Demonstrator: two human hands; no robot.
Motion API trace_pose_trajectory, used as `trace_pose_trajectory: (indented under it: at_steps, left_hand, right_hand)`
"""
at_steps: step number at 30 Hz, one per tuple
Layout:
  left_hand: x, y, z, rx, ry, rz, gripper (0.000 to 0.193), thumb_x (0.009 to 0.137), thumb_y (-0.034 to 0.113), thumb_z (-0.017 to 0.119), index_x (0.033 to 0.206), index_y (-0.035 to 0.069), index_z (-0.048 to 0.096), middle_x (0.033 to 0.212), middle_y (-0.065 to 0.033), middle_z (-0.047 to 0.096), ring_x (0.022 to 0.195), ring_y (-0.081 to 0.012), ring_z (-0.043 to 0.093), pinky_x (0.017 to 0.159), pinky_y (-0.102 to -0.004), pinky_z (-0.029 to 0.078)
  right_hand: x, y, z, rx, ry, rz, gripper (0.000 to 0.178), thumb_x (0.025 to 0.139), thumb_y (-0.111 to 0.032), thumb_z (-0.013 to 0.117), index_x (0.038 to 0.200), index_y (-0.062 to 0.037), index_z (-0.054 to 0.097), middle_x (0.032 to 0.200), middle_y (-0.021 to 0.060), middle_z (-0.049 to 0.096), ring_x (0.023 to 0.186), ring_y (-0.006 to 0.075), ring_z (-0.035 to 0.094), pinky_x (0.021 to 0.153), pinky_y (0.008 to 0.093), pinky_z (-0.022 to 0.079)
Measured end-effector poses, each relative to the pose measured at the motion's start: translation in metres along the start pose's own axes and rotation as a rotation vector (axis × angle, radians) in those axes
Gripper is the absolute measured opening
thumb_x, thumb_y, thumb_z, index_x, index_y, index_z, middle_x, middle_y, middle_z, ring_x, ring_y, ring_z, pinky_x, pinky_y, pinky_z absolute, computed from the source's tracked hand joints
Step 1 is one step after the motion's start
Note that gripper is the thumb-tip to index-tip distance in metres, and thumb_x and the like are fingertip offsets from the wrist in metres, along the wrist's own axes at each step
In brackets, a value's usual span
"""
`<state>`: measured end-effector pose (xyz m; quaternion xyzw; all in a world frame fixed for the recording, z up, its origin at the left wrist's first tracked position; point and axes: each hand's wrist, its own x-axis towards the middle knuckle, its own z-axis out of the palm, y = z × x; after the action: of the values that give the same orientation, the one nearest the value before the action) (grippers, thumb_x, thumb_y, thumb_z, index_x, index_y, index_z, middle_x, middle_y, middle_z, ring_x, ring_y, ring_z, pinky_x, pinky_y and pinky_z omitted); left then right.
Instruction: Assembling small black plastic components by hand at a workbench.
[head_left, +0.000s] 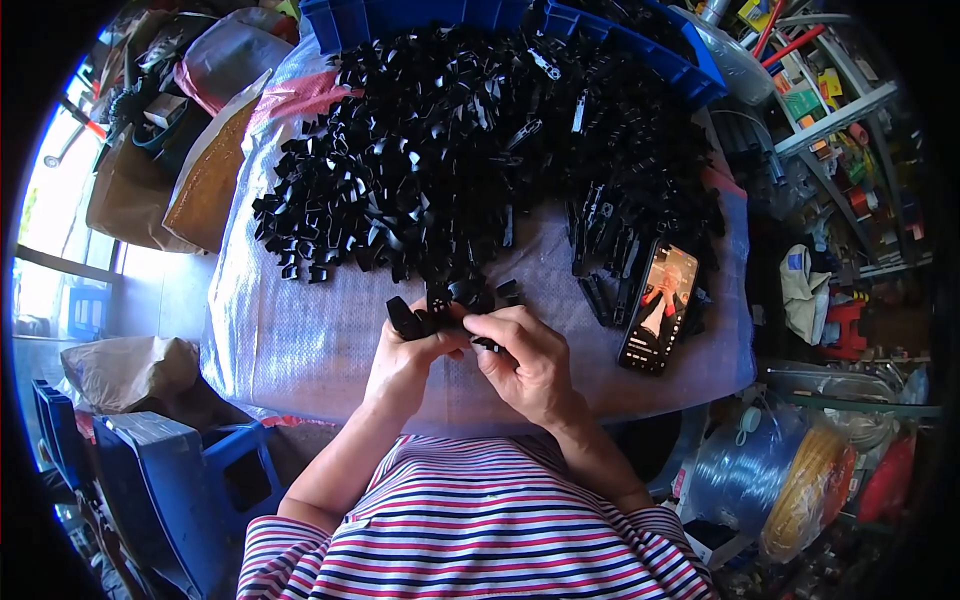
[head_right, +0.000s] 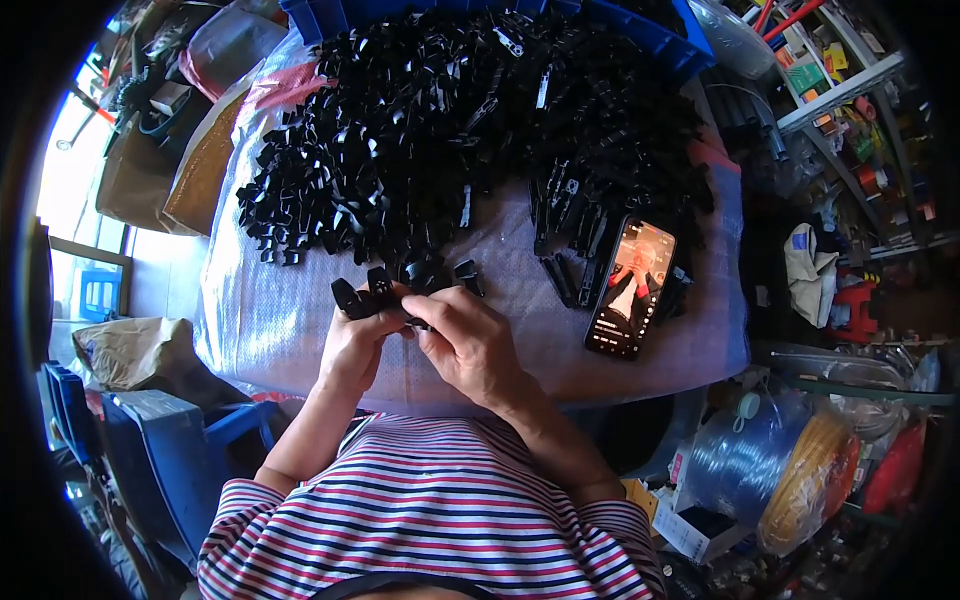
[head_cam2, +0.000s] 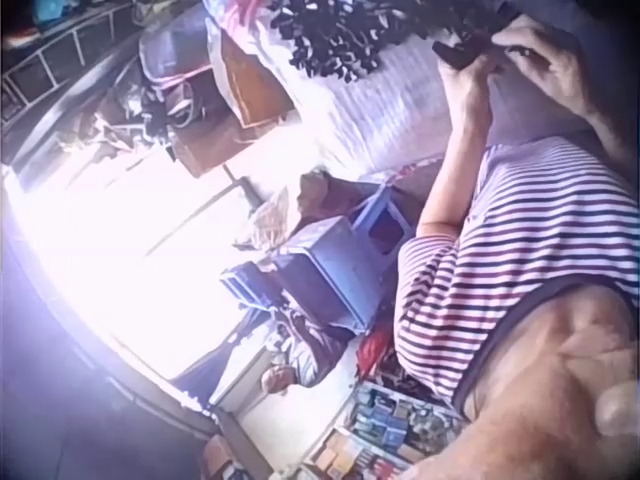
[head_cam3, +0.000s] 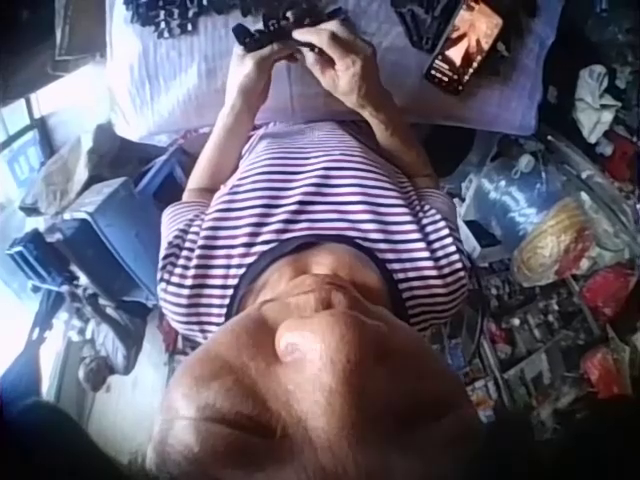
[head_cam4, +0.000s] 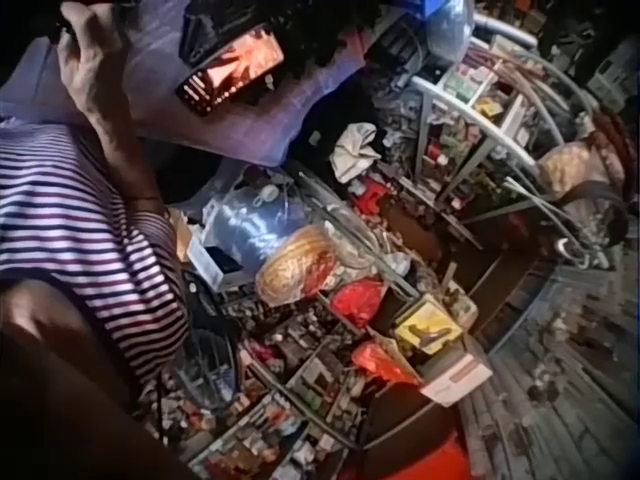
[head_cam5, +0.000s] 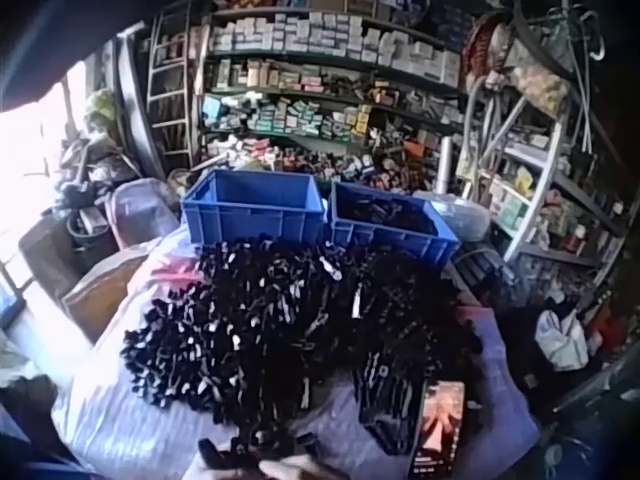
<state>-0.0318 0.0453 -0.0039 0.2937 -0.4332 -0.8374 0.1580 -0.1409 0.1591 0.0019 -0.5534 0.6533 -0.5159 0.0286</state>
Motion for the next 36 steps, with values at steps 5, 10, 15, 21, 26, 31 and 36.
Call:
trace_pose_trajectory:
  at_steps: [5, 10, 15, 21, 26, 31, 36]
  left_hand:
    - [-0.005, 0.004, 0.010, -0.020, -0.001, -0.037, 0.022, 0.078, 0.002, 0.061, 0.099, -0.003, 0.057, 0.086, -0.0096, 0.060, 0.076, -0.0178, 0.060, 0.067, -0.0273, 0.049]
    - [-0.008, -0.004, 0.019, -0.223, 0.035, -0.003, 0.022, 0.083, 0.011, 0.061, 0.101, -0.002, 0.057, 0.085, -0.0078, 0.060, 0.072, -0.0154, 0.058, 0.063, -0.0268, 0.048]
    - [0.001, -0.004, 0.015, -0.265, -0.003, -0.049, 0.017, 0.082, 0.014, 0.063, 0.092, 0.001, 0.058, 0.075, -0.0058, 0.061, 0.064, -0.0122, 0.057, 0.058, -0.0241, 0.045]
    - [0.004, 0.002, 0.018, -0.206, 0.006, -0.073, 0.015, 0.079, 0.010, 0.064, 0.089, 0.000, 0.060, 0.076, -0.0060, 0.061, 0.067, -0.0129, 0.057, 0.061, -0.0253, 0.046]
    - [0.011, 0.001, 0.003, -0.399, -0.103, -0.247, 0.017, 0.082, 0.014, 0.061, 0.095, 0.002, 0.060, 0.078, -0.0082, 0.062, 0.068, -0.0160, 0.059, 0.065, -0.0260, 0.047]
    - [0.010, -0.005, 0.005, -0.468, -0.051, -0.273, 0.019, 0.084, 0.018, 0.060, 0.098, 0.006, 0.059, 0.080, -0.0072, 0.062, 0.070, -0.0149, 0.058, 0.064, -0.0249, 0.046]
    - [0.006, -0.006, 0.007, -0.460, -0.040, -0.246, 0.018, 0.083, 0.020, 0.061, 0.095, 0.006, 0.060, 0.078, -0.0034, 0.060, 0.069, -0.0129, 0.057, 0.064, -0.0240, 0.044]
  right_hand:
    - [0.000, 0.004, -0.004, 0.045, 0.023, 0.113, 0.017, 0.079, -0.002, 0.061, 0.095, -0.0017, 0.056, 0.083, 0.0102, 0.059, 0.069, 0.0196, 0.060, 0.059, 0.0264, 0.048]
    - [0.000, 0.002, 0.003, 0.037, 0.111, 0.163, 0.015, 0.080, -0.004, 0.061, 0.094, -0.0012, 0.056, 0.083, 0.0098, 0.058, 0.071, 0.0191, 0.059, 0.060, 0.0255, 0.047]
    - [0.002, -0.002, -0.004, 0.001, 0.064, 0.114, 0.015, 0.078, -0.003, 0.064, 0.092, -0.0010, 0.058, 0.080, 0.0097, 0.058, 0.068, 0.0182, 0.058, 0.057, 0.0260, 0.046]
    - [0.000, -0.002, -0.011, -0.014, 0.009, 0.100, 0.018, 0.078, -0.005, 0.064, 0.094, -0.0008, 0.057, 0.079, 0.0076, 0.056, 0.067, 0.0159, 0.056, 0.058, 0.0254, 0.045]
    - [-0.007, -0.005, -0.016, 0.233, -0.045, 0.360, 0.024, 0.086, -0.008, 0.055, 0.108, -0.0001, 0.052, 0.100, 0.0078, 0.053, 0.073, 0.0130, 0.054, 0.065, 0.0233, 0.045]
    - [-0.004, -0.020, -0.024, 0.010, -0.084, 0.272, 0.025, 0.090, -0.013, 0.053, 0.112, -0.0003, 0.054, 0.089, 0.0095, 0.060, 0.073, 0.0164, 0.058, 0.072, 0.0274, 0.048]
    - [-0.009, -0.025, -0.017, 0.049, -0.057, 0.420, 0.019, 0.089, -0.018, 0.055, 0.098, -0.0012, 0.055, 0.083, 0.0119, 0.063, 0.069, 0.0228, 0.063, 0.061, 0.0286, 0.048]
